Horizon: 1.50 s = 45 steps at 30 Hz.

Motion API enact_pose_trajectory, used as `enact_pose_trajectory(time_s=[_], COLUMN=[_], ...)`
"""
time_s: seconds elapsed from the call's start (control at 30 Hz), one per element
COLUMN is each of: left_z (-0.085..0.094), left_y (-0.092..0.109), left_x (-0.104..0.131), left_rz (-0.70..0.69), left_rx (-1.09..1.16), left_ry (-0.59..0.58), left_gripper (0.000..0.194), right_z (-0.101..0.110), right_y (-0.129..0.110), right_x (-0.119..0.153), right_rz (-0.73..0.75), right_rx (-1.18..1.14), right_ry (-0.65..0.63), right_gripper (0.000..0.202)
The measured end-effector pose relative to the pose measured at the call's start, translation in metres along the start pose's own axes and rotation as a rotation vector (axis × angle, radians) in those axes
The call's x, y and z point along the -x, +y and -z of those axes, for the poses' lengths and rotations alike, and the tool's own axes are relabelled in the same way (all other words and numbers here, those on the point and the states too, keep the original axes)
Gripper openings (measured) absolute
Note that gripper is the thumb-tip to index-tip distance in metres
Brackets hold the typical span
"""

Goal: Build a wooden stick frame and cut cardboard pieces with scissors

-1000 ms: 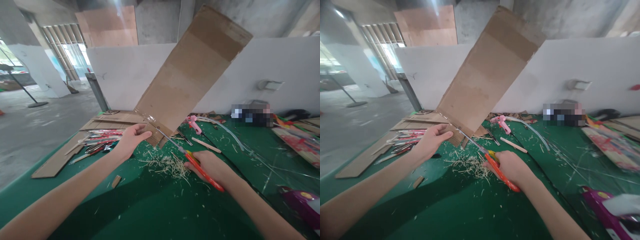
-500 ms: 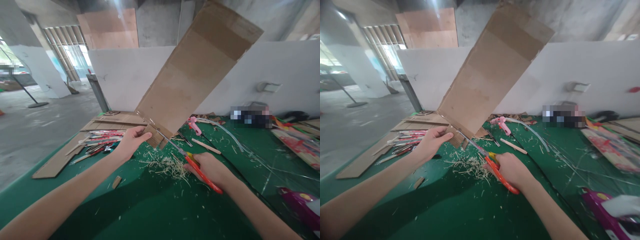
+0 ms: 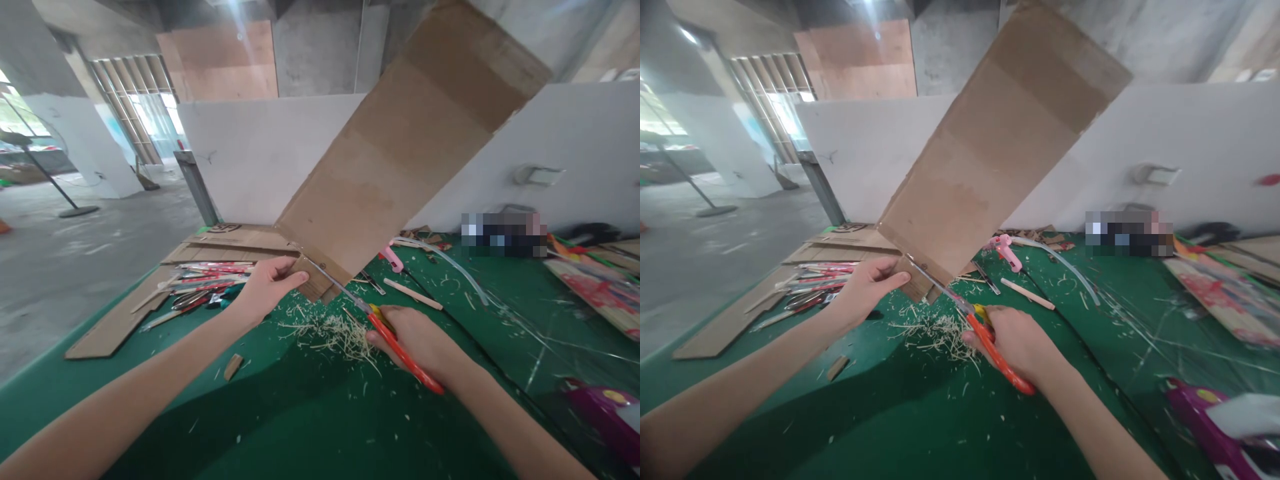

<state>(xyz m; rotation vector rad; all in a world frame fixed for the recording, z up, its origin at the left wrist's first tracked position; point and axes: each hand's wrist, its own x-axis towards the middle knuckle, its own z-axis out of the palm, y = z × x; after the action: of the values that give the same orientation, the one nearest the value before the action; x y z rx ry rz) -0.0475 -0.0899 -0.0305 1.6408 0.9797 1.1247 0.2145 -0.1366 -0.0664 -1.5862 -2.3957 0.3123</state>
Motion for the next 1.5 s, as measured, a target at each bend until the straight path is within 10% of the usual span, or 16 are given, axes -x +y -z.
enact_pose_trajectory(time_s=[1.1, 1.5], left_z=[0.001, 0.011], left_y=[0.006, -0.024], left_x=[0.005, 0.001], left_rz=[-0.041, -0.040], left_rx=[-0.054, 0.149], left_ry=[0.003, 0.225], left_gripper=[0.032, 0.026], right_z=[0.000, 0.043], right_y=[-0.020, -0.017], right_x=[-0.002, -0.057], right_rz=[0.007, 0.087], right_rx=[-0.023, 0.171], right_ry=[0.028, -0.085], right_gripper=[0.041, 0.054])
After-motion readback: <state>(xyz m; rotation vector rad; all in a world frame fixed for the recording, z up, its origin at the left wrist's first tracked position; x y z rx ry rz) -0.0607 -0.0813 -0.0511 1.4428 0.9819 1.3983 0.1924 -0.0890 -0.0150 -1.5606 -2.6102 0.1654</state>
